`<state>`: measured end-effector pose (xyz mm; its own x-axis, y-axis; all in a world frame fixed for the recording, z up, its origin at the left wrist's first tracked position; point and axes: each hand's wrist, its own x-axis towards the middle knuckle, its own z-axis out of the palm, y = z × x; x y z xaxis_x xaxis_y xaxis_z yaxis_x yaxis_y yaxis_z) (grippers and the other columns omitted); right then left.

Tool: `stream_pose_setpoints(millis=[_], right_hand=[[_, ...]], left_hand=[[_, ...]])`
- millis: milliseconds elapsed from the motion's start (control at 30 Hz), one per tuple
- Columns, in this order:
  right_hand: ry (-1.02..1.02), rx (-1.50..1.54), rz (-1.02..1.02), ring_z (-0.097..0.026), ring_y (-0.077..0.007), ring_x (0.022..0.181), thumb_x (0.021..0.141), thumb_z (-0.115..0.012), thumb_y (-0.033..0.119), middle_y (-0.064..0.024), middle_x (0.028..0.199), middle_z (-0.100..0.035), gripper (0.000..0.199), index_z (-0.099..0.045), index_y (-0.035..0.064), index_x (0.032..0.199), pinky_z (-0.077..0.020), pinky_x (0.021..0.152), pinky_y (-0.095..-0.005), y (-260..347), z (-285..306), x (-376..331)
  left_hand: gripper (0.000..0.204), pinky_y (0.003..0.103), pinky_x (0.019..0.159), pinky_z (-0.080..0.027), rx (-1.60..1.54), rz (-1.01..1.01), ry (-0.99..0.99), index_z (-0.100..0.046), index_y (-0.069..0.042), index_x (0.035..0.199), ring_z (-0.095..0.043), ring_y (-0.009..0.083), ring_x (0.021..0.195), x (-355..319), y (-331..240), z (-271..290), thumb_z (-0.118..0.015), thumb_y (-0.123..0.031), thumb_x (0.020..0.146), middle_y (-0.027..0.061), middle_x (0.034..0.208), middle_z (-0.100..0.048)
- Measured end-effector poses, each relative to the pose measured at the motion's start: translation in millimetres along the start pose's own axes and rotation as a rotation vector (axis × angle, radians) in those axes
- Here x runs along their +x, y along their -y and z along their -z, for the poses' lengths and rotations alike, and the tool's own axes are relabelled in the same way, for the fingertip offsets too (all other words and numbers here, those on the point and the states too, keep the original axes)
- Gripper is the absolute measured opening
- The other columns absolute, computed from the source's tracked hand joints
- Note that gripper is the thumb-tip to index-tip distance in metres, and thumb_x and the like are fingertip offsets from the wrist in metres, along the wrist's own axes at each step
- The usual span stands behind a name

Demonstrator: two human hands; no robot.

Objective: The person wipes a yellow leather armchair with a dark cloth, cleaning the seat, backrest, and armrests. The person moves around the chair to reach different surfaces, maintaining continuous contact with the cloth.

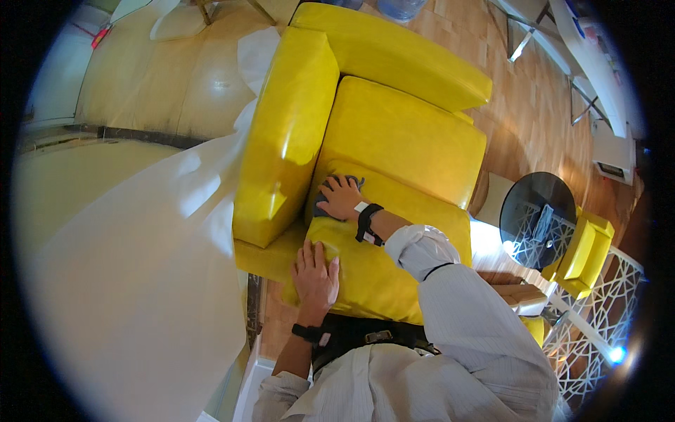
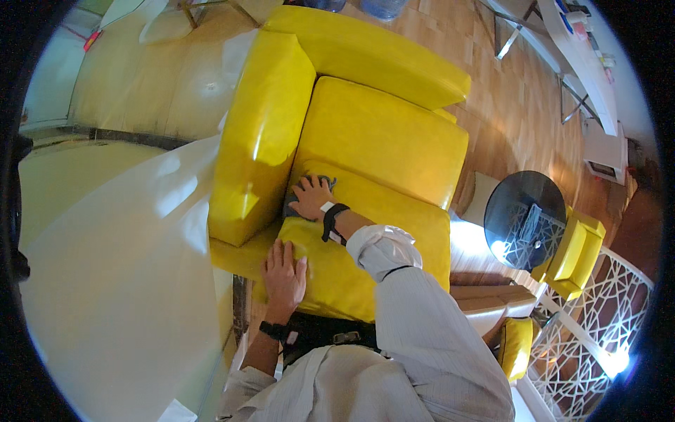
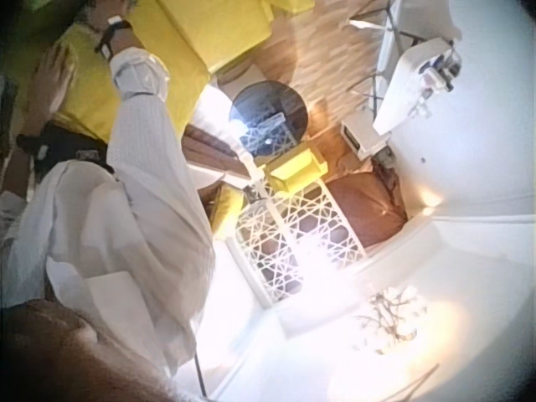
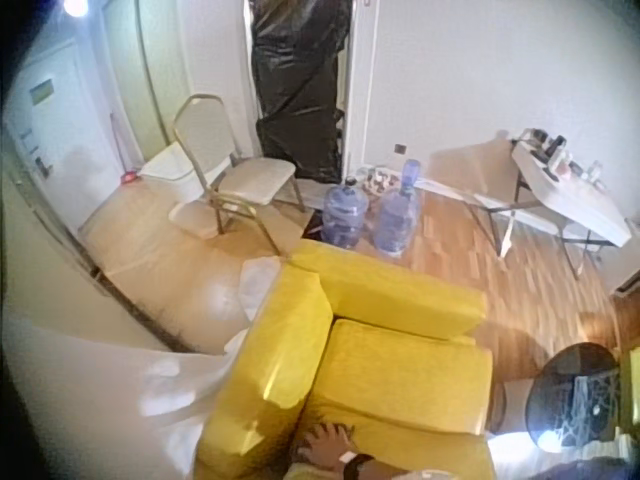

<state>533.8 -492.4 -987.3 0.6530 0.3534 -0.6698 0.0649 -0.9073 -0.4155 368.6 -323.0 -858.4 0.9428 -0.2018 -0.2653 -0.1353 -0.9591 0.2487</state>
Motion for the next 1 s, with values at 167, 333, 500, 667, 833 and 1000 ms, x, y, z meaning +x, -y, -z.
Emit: stream_pose_setpoints(millis=[167,333,500,667,833,1000], right_hand=[[-0.039,0.132,-0.135,-0.022,-0.0489,0.166,0.116,-0.043,0.057,-0.02,0.183,-0.023,0.072,-0.036,0.0145,0.174,-0.0247,0.131,-0.0687,-42,8,-17],[-0.057,0.142,-0.169,-0.024,-0.0486,0.164,0.115,-0.047,0.057,-0.022,0.181,-0.026,0.075,-0.035,0.0119,0.174,-0.0249,0.131,-0.0679,-35,-9,-50],[-0.033,0.208,-0.043,-0.021,-0.046,0.166,0.116,-0.043,0.058,-0.0181,0.182,-0.026,0.074,-0.033,0.0157,0.175,-0.0223,0.133,-0.0665,-36,1,-24],[-0.057,0.283,-0.258,-0.019,-0.0455,0.168,0.116,-0.04,0.062,-0.0166,0.185,-0.021,0.076,-0.032,0.0167,0.176,-0.0212,0.135,-0.0647,-91,4,-45],[-0.078,0.32,-0.285,-0.02,-0.0479,0.167,0.115,-0.039,0.064,-0.0175,0.185,-0.021,0.079,-0.03,0.0158,0.177,-0.0239,0.132,-0.0676,-90,-11,-90],[-0.102,0.305,-0.095,-0.023,-0.0452,0.167,0.116,-0.042,0.06,-0.0182,0.182,-0.028,0.074,-0.036,0.0162,0.174,-0.0233,0.134,-0.0633,-61,-9,-82]], left_hand=[[0.062,0.059,0.119,-0.04,0.001,0.001,0.059,-0.057,-0.007,0.16,-0.052,0.0408,0.149,1,1,0,-0.054,-0.049,0.114,0.0213,0.169,-0.051],[0.068,0.061,0.12,-0.039,0.044,-0.028,0.135,-0.05,-0.008,0.166,-0.045,0.0445,0.155,12,-6,-3,-0.049,-0.053,0.116,0.0211,0.174,-0.044],[0.072,0.065,0.122,-0.036,0.048,-0.091,0.186,-0.047,-0.01,0.169,-0.038,0.0532,0.157,22,-17,-4,-0.048,-0.058,0.116,0.0222,0.177,-0.039],[0.073,0.066,0.122,-0.036,0.004,-0.088,0.229,-0.046,-0.009,0.169,-0.035,0.0549,0.158,25,-15,0,-0.047,-0.059,0.115,0.0229,0.177,-0.038],[0.072,0.066,0.123,-0.033,0.03,-0.095,0.251,-0.045,-0.011,0.169,-0.036,0.0537,0.158,32,-23,-6,-0.046,-0.06,0.116,0.0208,0.176,-0.04],[0.069,0.069,0.123,-0.031,0.014,-0.116,0.269,-0.047,-0.014,0.168,-0.036,0.0523,0.159,42,-29,-11,-0.044,-0.059,0.116,0.0173,0.177,-0.041]])
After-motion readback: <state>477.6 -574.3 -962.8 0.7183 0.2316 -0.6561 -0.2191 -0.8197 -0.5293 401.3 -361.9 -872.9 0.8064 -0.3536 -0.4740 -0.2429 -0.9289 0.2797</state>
